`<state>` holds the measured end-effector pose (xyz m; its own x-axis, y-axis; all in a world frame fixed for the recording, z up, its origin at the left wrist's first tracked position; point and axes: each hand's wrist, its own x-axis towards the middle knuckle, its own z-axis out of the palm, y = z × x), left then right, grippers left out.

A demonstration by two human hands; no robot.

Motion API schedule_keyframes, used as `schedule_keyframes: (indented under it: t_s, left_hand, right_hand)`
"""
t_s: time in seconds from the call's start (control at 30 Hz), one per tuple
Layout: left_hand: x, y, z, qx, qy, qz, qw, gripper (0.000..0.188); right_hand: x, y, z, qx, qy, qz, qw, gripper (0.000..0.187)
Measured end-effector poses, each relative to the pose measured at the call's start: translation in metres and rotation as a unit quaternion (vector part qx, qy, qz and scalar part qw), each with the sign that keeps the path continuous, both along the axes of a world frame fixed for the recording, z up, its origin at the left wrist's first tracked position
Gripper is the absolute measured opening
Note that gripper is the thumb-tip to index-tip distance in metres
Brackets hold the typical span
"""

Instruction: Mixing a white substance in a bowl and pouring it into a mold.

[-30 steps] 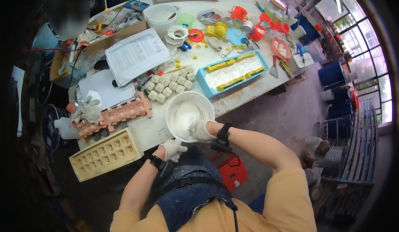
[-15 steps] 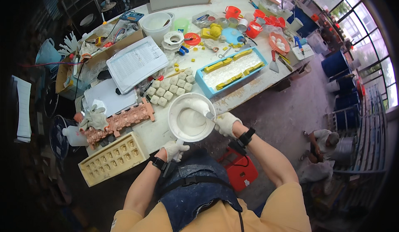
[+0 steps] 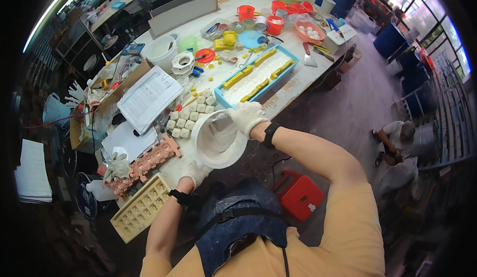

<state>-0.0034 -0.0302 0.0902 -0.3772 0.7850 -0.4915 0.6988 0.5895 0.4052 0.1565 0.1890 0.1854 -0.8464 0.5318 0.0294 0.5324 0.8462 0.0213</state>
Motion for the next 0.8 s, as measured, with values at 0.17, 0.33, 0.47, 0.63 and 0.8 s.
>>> schedule_keyframes:
  t_s: [0.17, 0.33, 0.47, 0.63, 0.8]
  left_hand:
    - [0.005, 0.000, 0.028, 0.004, 0.017, 0.088, 0.996, 0.051]
    - [0.008, 0.014, 0.025, -0.004, -0.003, 0.072, 0.997, 0.047]
    - [0.002, 0.000, -0.030, 0.009, -0.032, 0.077, 0.996, 0.045]
    - [0.021, -0.010, -0.052, 0.039, -0.055, 0.081, 0.994, 0.045]
    - [0.057, -0.013, -0.062, 0.051, -0.477, 0.615, 0.626, 0.022]
  right_hand:
    - [0.051, -0.005, -0.048, -0.186, -0.110, -0.189, 0.958, 0.027]
    - [0.089, -0.069, -0.140, -0.392, -0.082, -0.278, 0.873, 0.030]
    - [0.050, -0.117, -0.117, -0.778, -0.019, -0.375, 0.504, 0.033]
    - [0.002, -0.155, -0.079, -0.882, 0.120, -0.352, 0.289, 0.033]
    - [-0.025, -0.142, -0.065, -0.929, 0.237, -0.285, 0.000, 0.032]
